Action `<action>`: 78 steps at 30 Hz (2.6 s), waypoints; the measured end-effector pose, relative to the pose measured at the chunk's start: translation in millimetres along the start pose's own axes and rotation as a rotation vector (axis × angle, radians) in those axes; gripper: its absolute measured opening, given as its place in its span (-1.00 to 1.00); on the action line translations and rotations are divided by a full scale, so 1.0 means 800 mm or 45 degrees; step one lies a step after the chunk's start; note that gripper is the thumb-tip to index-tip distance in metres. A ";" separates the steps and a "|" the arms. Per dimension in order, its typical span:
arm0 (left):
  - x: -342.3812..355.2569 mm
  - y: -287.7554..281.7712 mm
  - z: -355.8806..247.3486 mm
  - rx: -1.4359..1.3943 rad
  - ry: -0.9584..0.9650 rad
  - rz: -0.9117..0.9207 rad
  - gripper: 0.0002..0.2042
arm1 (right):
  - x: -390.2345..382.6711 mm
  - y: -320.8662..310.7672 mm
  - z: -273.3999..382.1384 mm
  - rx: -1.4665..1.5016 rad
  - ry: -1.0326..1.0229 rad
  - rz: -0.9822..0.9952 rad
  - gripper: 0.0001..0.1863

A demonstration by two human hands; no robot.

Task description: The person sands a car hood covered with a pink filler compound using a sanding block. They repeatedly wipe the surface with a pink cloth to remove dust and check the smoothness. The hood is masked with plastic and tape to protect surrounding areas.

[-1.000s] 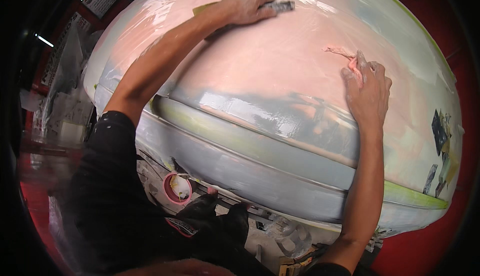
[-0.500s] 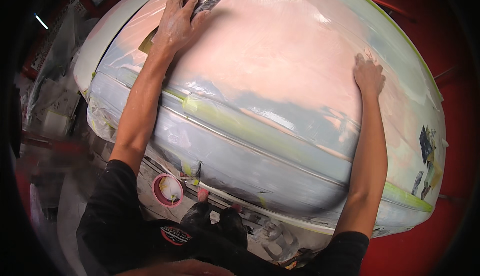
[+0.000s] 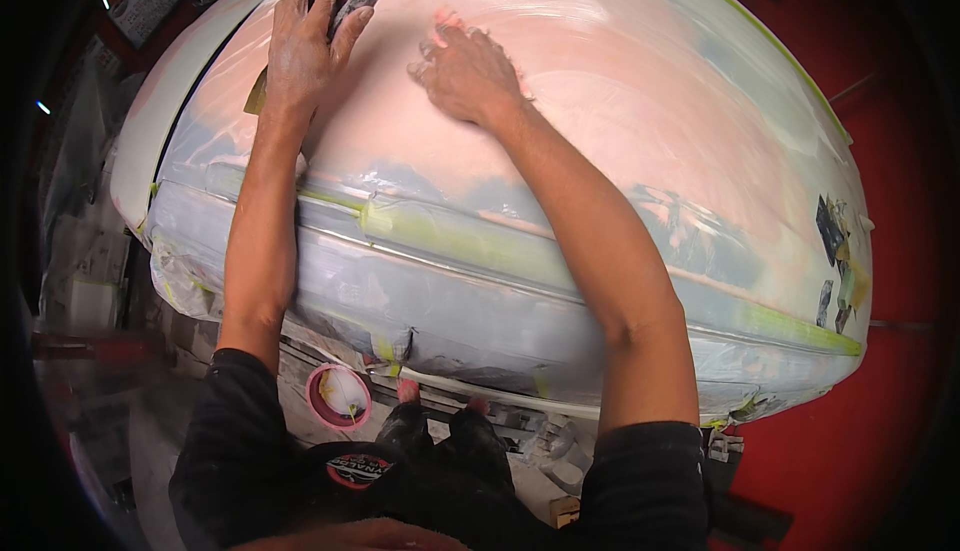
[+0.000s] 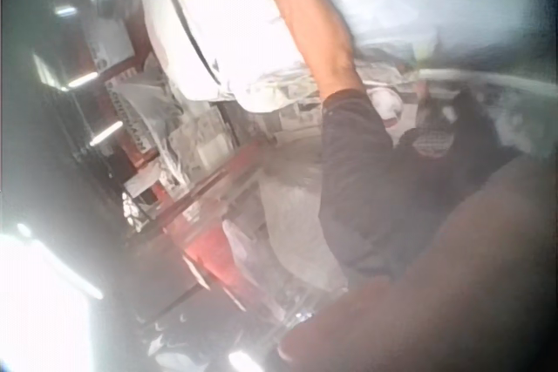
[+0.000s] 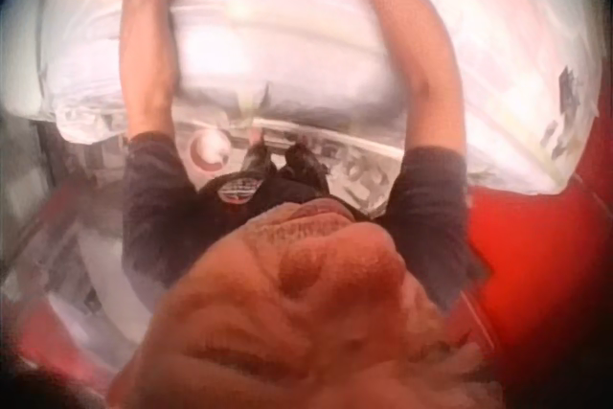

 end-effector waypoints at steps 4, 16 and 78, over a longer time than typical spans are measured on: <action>-0.001 0.000 0.011 -0.011 0.014 0.023 -0.41 | -0.069 -0.023 0.023 0.092 -0.138 0.058 -0.52; -0.006 0.001 0.006 0.005 -0.019 0.036 -0.40 | -0.338 -0.175 -0.240 -0.547 0.610 -0.278 -0.48; 0.020 -0.177 -0.012 0.159 0.255 0.204 -0.44 | -0.346 -0.201 -0.326 -0.444 1.291 -0.442 -0.44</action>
Point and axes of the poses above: each hand's wrist, its own x-axis towards the middle knuckle, its own y-axis out of the palm, z = x × y, the point moved 2 cm from there along x, towards the middle knuckle, and after that the axes turned 9 degrees about -z, right-handed, at the moved point
